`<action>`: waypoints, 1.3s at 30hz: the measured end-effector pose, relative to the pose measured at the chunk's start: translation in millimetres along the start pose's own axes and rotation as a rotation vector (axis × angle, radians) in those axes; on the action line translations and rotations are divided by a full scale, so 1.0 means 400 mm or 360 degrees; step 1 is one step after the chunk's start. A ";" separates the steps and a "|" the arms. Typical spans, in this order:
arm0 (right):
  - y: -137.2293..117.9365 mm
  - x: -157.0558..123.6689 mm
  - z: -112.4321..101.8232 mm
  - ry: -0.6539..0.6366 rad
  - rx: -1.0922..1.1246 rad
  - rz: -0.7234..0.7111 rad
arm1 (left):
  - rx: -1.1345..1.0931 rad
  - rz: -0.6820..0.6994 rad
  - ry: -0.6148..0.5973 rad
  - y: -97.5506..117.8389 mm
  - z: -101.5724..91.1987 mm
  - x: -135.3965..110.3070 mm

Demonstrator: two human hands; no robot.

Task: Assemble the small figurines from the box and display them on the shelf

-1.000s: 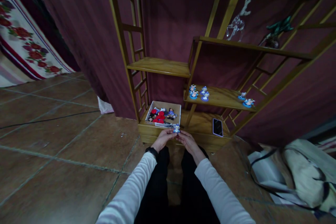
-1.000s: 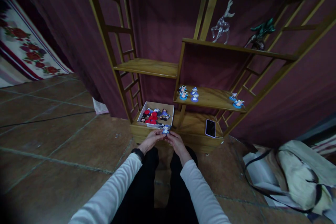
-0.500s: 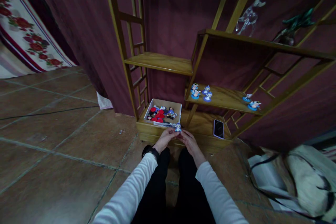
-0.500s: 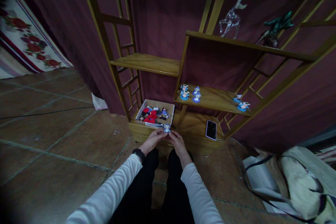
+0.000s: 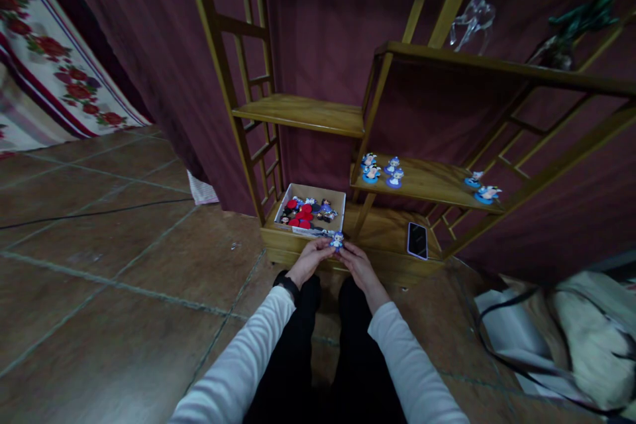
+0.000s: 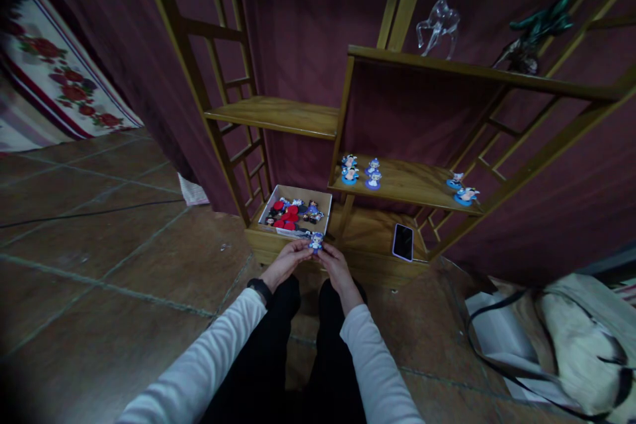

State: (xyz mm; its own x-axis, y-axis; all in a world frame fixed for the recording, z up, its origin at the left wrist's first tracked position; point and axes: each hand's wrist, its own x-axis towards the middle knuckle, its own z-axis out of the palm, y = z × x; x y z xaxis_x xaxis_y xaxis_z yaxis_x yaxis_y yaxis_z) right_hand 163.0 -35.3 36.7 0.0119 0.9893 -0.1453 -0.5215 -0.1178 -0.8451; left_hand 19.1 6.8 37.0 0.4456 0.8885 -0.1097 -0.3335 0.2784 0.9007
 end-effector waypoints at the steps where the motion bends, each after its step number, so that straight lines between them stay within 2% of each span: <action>1: 0.000 0.000 -0.001 -0.0014 0.0005 -0.0003 | 0.0006 0.0011 -0.0002 -0.001 -0.001 0.002; 13: 0.000 0.002 -0.009 -0.0061 -0.0068 -0.0065 | 0.0013 0.0079 -0.0072 -0.017 -0.009 0.017; 23: 0.008 0.009 -0.012 0.0047 -0.0173 -0.0162 | 0.0080 0.0144 -0.0077 -0.014 -0.016 0.012; 32: 0.002 0.006 -0.013 0.0069 -0.0125 -0.0232 | 0.0080 0.0079 -0.0047 -0.005 -0.009 0.006; 39: -0.006 -0.002 -0.005 0.0107 -0.0132 -0.0188 | 0.0128 0.0114 0.0015 -0.004 -0.007 0.000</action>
State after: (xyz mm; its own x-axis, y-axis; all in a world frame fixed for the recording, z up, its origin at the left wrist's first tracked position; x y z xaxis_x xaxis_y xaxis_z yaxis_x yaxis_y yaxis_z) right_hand 165.7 -36.1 37.9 0.1274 0.9891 -0.0742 -0.4410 -0.0105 -0.8974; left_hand 17.3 7.5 34.6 0.4153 0.9085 -0.0473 -0.2964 0.1843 0.9371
